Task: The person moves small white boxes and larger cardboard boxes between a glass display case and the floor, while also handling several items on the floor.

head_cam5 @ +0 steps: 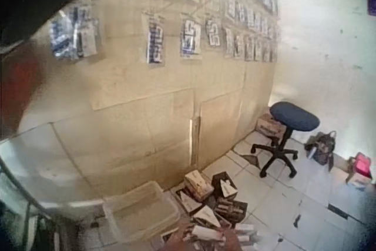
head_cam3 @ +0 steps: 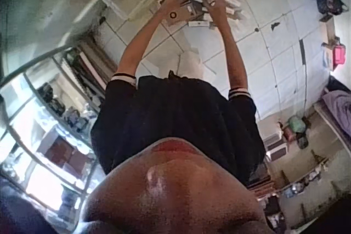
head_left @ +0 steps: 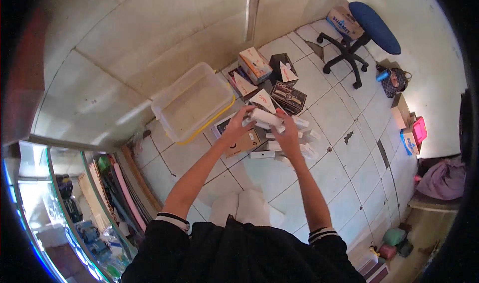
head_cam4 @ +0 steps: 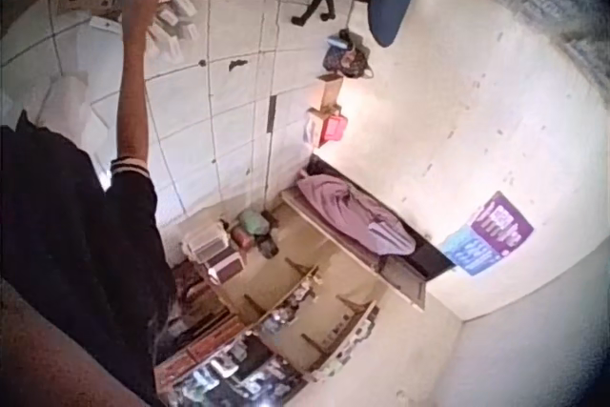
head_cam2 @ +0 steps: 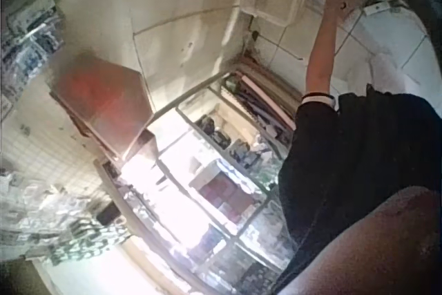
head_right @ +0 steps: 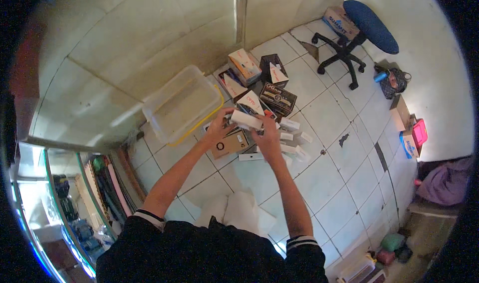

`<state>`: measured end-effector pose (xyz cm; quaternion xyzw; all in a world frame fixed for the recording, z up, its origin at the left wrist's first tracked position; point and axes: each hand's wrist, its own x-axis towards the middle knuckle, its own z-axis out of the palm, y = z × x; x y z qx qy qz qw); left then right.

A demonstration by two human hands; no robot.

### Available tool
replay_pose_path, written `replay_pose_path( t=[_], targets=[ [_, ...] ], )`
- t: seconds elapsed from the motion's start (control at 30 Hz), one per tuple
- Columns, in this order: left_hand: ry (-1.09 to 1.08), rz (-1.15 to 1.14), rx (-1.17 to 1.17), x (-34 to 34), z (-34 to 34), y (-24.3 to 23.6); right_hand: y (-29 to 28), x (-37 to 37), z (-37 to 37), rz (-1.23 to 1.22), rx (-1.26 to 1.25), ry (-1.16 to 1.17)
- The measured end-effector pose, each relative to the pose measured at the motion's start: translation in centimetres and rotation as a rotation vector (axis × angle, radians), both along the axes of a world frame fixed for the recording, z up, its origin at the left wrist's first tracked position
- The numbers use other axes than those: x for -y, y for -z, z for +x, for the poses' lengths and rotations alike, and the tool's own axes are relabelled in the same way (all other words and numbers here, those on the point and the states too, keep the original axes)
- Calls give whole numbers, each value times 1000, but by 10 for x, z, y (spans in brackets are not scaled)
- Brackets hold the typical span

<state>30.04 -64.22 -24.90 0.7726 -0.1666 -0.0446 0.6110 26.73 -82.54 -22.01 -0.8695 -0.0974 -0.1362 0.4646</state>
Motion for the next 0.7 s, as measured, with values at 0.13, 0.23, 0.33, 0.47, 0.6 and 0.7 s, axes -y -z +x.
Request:
replay_pose_path(
  t=[0.13,0.23,0.33,0.47,0.6,0.7],
  targets=[
    [33,57,1,8,7,16,44,-6,-2,-79,-53,88],
    [34,122,43,12,15,47,81,-7,0,-83,-86,171],
    [76,152,86,12,32,80,120,-13,6,-75,-97,235],
    [98,217,98,18,42,116,159,-15,12,-96,-141,315],
    [73,295,75,22,44,148,182,-16,14,-180,-126,334],
    [56,353,25,22,45,166,195,-20,16,-309,-142,297]
  ],
)
